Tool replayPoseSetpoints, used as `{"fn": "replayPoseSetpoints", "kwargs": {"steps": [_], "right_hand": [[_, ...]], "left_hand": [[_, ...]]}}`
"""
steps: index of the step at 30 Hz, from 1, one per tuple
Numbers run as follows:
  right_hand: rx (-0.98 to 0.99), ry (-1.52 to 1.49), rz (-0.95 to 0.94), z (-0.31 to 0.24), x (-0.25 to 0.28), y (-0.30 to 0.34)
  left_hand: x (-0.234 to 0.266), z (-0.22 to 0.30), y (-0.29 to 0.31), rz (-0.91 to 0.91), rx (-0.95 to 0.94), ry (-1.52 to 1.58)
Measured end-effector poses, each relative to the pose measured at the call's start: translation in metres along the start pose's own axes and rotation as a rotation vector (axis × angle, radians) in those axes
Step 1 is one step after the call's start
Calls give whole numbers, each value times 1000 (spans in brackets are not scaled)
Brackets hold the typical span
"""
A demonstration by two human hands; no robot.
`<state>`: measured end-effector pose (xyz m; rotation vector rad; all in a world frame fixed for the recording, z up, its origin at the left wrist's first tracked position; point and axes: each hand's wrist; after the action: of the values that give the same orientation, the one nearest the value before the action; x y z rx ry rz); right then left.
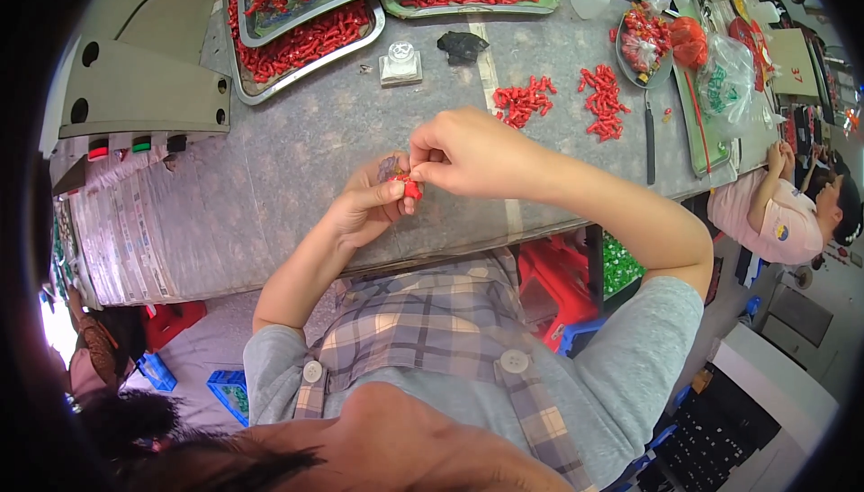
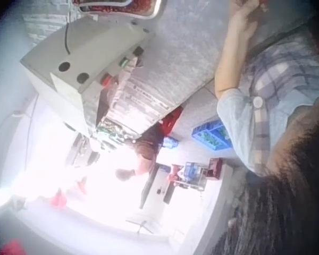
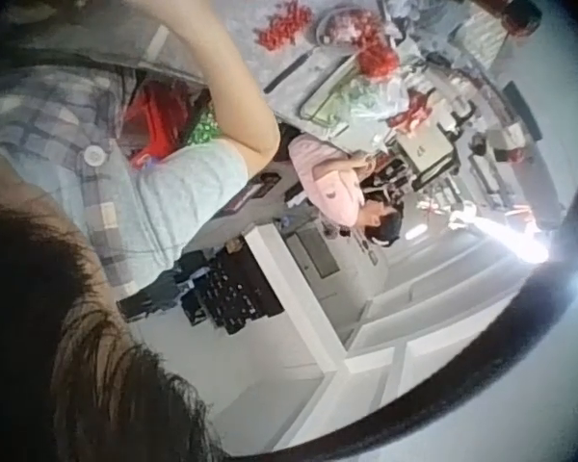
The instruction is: The person assembles small red plastic components by hand, then places the assembled parts into a plastic bag.
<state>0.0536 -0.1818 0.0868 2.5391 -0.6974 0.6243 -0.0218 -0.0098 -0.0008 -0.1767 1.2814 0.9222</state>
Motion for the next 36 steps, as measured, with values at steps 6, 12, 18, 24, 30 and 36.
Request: {"fn": "replayPoseSetpoints", "kwargs": {"steps": [6, 12, 18, 24, 30, 36], "right_hand": [[-16, -18, -21, -1, 1, -3], [9, -22, -9, 4, 0, -2], [3, -41, -1, 7, -2, 4], [-38, -53, 29, 8, -8, 12], [84, 66, 142, 8, -17, 22], [212, 195, 239, 4, -26, 33]], "left_hand": [[5, -2, -2, -10, 7, 27], [1, -1, -2, 38, -3, -29], [-6, 0, -1, 72, -36, -109], [-7, -1, -1, 109, -43, -209], [-7, -1, 1, 109, -102, -366], [-7, -5, 3, 41, -367, -665]]}}
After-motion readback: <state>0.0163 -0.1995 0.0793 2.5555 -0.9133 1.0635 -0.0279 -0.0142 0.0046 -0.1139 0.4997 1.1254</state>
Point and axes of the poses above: each hand's wrist, its own y-axis away from the middle knuckle, its own x-axis out of the back of the hand, z = x × y, and after that the axes turned 4 degrees about x, right-handed
